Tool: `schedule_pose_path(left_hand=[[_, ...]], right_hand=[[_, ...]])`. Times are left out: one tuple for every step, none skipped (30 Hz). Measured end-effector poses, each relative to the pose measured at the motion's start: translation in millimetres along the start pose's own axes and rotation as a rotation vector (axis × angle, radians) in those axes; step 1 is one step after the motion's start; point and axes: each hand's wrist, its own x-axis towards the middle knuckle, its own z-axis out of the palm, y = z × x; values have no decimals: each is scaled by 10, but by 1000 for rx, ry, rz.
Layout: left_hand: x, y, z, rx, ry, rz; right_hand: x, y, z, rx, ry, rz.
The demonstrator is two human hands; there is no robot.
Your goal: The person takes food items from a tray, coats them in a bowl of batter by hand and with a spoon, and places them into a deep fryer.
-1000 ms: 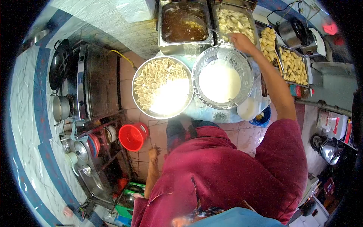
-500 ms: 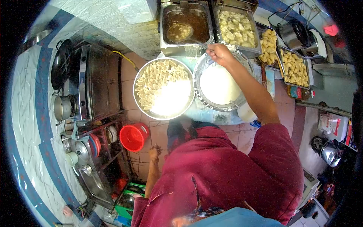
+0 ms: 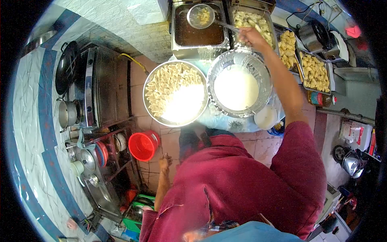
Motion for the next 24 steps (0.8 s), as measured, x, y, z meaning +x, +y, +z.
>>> schedule_pose_path(left_hand=[[0, -1, 1, 4, 9, -13], [-2, 6, 7, 9, 18, -26], [-12, 26, 19, 15, 26, -39], [-32, 44, 29, 21, 23, -30], [-54, 63, 37, 28, 20, -21], [-51, 63, 38, 34, 16, -11], [-47, 65, 33, 29, 6, 13], [-44, 65, 25, 22, -4, 36], [-33, 54, 12, 15, -14, 59], [-22, 56, 5, 5, -22, 54], [-8, 59, 0, -5, -30, 49], [-4, 66, 5, -14, -38, 44], [-8, 79, 19, 13, -29, 21], [-14, 91, 32, 41, -20, -3], [-31, 113, 46, 70, -12, -26], [-88, 161, 81, 85, -10, -29], [-156, 201, 120, 100, -9, -32], [-197, 240, 150, 116, -7, -35], [-96, 116, 110, 72, -15, -36], [-6, -4, 84, 29, -24, -36], [27, -43, 76, -15, -32, -37], [-35, 29, 103, 1, -16, -38], [-168, 165, 164, 15, 0, -38], [-253, 255, 200, 30, 17, -39]], right_hand=[[126, 81, -172, -127, 19, -77], [177, 143, -280, -253, 38, -153], [141, 132, -350, -316, 16, -216], [112, 104, -439, -378, -4, -278], [85, 89, -495, -441, -25, -340], [81, 144, -502, -533, -19, -326], [77, 210, -475, -624, -14, -313], [89, 255, -465, -715, -9, -301], [11, 231, -439, -659, -73, -265], [-148, 199, -383, -603, -137, -229], [-295, 159, -309, -547, -201, -194], [-380, 170, -230, -483, -188, -132], [-449, 217, -141, -420, -175, -70], [-522, 262, -58, -355, -161, -7], [-615, 261, 42, -279, -165, 33], [-687, 256, 140, -147, -183, 74], [-749, 243, 243, -16, -201, 114], [-791, 223, 355, 116, -217, 154], [-812, 179, 497, 254, -141, 255], [-825, 124, 621, 365, -120, 275], [-833, 71, 735, 477, -98, 295], [-824, 29, 829, 589, -77, 313], [-774, 13, 910, 644, -52, 321], [-686, 22, 985, 698, -27, 328]])
